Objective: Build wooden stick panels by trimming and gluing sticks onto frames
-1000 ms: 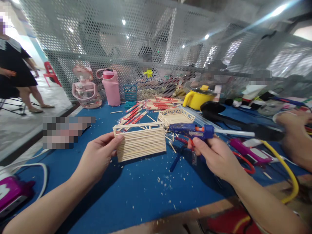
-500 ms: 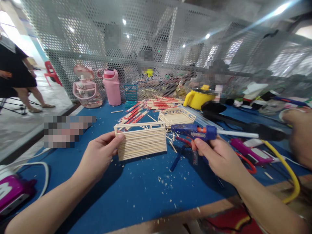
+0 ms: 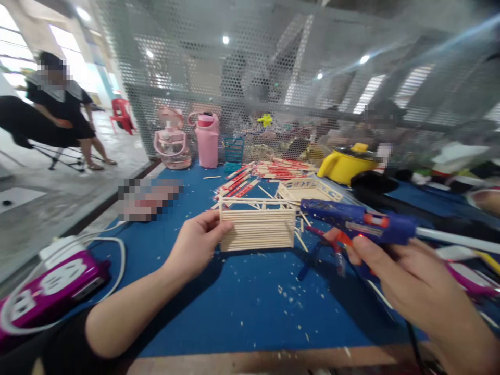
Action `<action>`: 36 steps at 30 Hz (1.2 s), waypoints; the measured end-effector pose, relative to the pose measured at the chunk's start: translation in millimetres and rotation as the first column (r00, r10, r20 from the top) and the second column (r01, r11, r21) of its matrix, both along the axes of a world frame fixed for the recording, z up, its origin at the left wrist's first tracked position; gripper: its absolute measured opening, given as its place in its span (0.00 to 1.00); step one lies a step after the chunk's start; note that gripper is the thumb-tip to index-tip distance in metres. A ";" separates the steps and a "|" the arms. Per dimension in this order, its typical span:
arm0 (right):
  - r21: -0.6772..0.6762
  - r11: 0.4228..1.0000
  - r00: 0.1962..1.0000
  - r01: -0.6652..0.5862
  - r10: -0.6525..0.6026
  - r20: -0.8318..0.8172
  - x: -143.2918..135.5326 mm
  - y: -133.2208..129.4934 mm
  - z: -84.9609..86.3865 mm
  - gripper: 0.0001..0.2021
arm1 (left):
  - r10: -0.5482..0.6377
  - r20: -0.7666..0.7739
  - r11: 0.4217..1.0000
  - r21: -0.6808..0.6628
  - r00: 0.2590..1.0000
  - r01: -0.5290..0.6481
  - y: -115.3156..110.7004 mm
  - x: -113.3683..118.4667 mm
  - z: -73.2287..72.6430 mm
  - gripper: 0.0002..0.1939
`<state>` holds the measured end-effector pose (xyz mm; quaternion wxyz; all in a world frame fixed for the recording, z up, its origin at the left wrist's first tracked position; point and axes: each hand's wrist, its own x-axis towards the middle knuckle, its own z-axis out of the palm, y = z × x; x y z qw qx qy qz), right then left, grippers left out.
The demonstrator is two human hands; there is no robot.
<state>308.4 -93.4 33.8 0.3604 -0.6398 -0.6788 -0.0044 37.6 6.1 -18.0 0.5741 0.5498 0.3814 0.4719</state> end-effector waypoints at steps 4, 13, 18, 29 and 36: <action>0.061 0.994 0.984 -0.090 0.080 0.160 -15.8 9.8 7.2 0.18 | -0.021 -0.026 1.000 0.013 0.999 0.021 -0.4 -2.0 -2.8 0.16; -0.016 0.958 0.909 -0.287 0.277 0.312 -62.7 29.9 14.4 0.15 | 0.008 -0.116 1.000 0.020 0.993 -0.006 3.3 -3.7 -10.7 0.18; -0.020 0.945 0.883 -0.325 0.311 0.351 -69.9 39.7 12.4 0.14 | 0.042 -0.152 0.999 0.040 0.988 -0.037 3.4 -4.6 -8.7 0.18; 0.035 0.952 0.888 -0.303 0.269 0.372 -73.7 44.2 5.9 0.12 | 0.036 -0.201 0.998 0.063 0.979 -0.023 4.1 -5.8 -8.5 0.18; 0.084 0.949 0.871 -0.304 0.241 0.429 -74.5 44.9 8.2 0.15 | 0.033 -0.267 0.996 0.085 0.963 -0.010 3.7 -6.7 -5.9 0.20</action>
